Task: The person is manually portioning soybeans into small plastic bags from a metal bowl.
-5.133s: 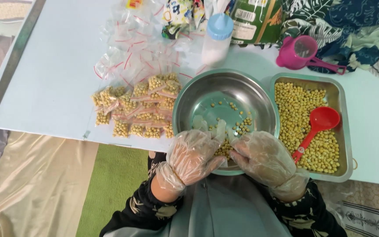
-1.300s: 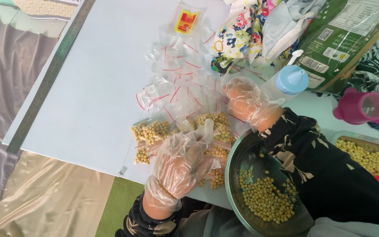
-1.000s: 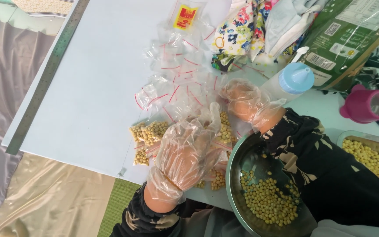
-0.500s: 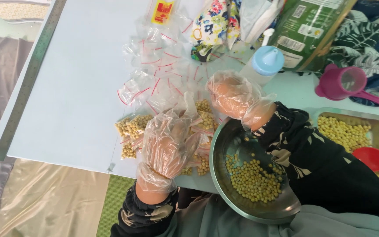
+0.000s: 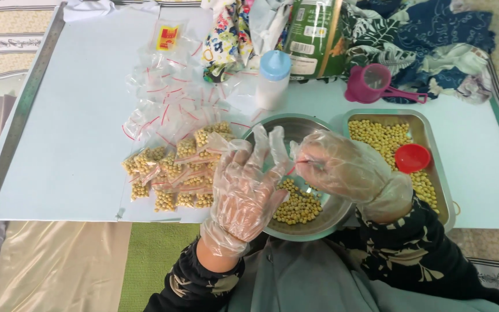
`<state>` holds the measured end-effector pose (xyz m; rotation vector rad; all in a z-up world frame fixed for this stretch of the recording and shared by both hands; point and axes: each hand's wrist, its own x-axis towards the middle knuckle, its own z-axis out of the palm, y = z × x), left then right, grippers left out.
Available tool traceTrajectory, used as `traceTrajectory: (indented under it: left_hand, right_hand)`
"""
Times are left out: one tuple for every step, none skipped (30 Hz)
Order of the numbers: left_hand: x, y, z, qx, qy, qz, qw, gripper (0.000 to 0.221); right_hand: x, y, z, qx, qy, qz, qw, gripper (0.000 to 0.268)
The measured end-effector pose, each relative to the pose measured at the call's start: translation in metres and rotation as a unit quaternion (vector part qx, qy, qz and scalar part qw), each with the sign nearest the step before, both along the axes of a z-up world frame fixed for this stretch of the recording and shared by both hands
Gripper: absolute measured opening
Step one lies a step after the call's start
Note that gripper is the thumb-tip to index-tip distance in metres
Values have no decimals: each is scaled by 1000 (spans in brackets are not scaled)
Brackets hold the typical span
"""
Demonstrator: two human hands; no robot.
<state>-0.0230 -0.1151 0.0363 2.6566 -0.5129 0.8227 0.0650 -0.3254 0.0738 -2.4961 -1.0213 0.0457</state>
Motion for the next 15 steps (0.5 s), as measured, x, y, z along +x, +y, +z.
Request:
traceTrajectory:
  left_hand:
    - [-3, -8, -1, 13, 10, -18, 1000, 63]
    - [-7, -16, -2, 26, 22, -38, 999, 58]
    - [-8, -23, -5, 29, 20, -42, 998, 58]
    - [-12, -30, -10, 41, 77, -44, 995, 59]
    - [-15, -37, -15, 54, 134, -47, 988, 59]
    - [-15, -44, -13, 53, 140, -50, 987, 59]
    - [-16, -52, -11, 64, 162, -57, 983, 58]
    - [-16, -56, -8, 78, 183, -61, 978, 58]
    - [-21, -62, -7, 80, 188, -62, 977, 58]
    - [-21, -66, -5, 95, 218, -55, 970, 59]
    - [-23, -71, -2, 110, 248, -49, 961, 60]
    - [-25, -73, -4, 110, 247, -47, 962, 60]
    - [-26, -75, -7, 103, 227, -42, 967, 59]
    - [-27, -77, -10, 99, 207, -44, 972, 59]
    - [-29, -77, -15, 102, 206, -49, 972, 59]
  right_hand:
    - [-6, -10, -6, 40, 24, 1, 999, 10]
    - [-13, -21, -14, 82, 49, 1, 995, 11]
    - [-14, -28, -19, 84, 47, -3, 995, 11]
    - [-19, -36, -25, 106, 67, -6, 992, 11]
    - [-22, -43, -33, 127, 87, -10, 988, 11]
    - [-26, -49, -34, 126, 92, -14, 988, 11]
    - [-30, -55, -35, 129, 100, -9, 987, 11]
    - [-32, -58, -36, 134, 107, 0, 985, 12]
    - [-40, -61, -35, 137, 112, -1, 984, 12]
    - [-43, -63, -30, 139, 139, -5, 981, 9]
    - [-46, -66, -26, 140, 165, -8, 976, 9]
    - [-47, -68, -28, 141, 164, -6, 976, 9]
    - [-47, -71, -30, 169, 154, 22, 973, 8]
    - [-49, -75, -33, 198, 143, 42, 969, 7]
    - [-50, -76, -34, 201, 141, 37, 969, 7]
